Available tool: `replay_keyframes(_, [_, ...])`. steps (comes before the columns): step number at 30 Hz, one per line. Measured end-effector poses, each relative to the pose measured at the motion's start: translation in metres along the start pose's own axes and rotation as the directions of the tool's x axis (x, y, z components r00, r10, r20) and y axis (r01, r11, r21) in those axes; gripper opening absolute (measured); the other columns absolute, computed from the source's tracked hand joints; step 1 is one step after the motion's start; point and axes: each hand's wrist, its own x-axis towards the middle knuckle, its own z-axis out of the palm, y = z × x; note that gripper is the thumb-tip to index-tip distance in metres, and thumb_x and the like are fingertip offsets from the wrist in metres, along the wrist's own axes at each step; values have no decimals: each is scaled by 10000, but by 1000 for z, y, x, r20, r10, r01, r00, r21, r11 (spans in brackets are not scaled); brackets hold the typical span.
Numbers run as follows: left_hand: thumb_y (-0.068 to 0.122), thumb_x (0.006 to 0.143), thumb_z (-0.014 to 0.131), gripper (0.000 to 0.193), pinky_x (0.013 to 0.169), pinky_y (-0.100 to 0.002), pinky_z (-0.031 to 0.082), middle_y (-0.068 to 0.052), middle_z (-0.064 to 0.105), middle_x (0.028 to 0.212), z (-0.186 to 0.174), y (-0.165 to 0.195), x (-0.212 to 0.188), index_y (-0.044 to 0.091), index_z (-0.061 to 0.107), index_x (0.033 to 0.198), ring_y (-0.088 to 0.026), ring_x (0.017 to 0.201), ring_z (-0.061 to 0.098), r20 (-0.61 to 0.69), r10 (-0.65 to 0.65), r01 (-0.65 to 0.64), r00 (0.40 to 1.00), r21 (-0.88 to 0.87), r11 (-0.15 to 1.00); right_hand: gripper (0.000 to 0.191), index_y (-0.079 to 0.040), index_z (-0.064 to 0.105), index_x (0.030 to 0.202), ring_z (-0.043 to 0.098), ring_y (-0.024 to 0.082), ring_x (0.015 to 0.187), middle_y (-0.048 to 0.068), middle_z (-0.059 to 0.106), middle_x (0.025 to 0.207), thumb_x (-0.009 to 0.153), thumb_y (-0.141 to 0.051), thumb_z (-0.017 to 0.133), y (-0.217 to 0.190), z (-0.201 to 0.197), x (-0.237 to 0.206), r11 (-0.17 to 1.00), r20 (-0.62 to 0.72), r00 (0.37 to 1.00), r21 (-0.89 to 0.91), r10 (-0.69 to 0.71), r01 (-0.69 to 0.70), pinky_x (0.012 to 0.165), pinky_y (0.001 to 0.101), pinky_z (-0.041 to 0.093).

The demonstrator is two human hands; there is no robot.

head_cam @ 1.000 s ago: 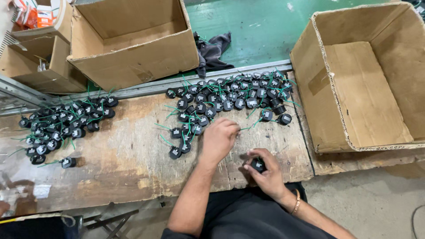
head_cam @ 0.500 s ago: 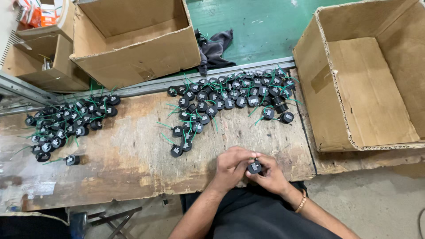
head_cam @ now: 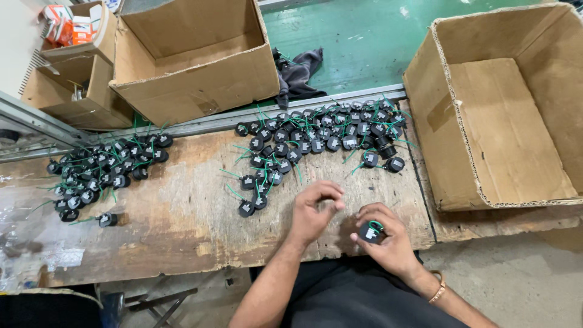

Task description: The person picks up black round coil components with green wire leads from the workbench, winds and twists the wire around each component by hand, and places the finished pieces into a cardboard box, working through the pile one at a time.

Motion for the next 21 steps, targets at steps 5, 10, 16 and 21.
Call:
replay_keyframes(5, [81,814,794,399,752,-304,561,-48,742,1093,20,-24,46,153,741,1202,-157,834,693,-27,-297,280,955,419,864,563,-92,512,1347,656,110,903,44,675,1051,845,-30,759,4,-3,-18,880,109,925,283,365,-381,799,265,569])
replay_keyframes(10, [93,895,821,174,811,-301,576,-70,792,1023,33,-47,60,118,814,1067,-148,893,734,-83,-171,188,982,299,936,565,-97,530,1416,669,104,904,33,684,1116,881,-13,691,8,3,-29,764,312,832,340,459,-548,734,277,605])
replay_keyframes(16, [24,953,739,93,816,-283,527,-70,699,1007,9,-30,12,27,783,1035,-152,927,652,-16,-250,233,968,-306,923,575,-25,513,1476,603,131,1037,74,582,1151,933,12,701,14,-3,-22,683,196,854,527,482,-506,861,299,553])
replay_keyframes(21, [-40,914,707,144,829,-275,554,-89,719,995,19,-5,4,18,748,1039,-173,937,691,112,-66,74,992,-71,995,776,-61,338,1506,534,83,1193,22,535,1342,834,-9,723,11,15,-4,739,278,889,496,363,-457,972,257,487])
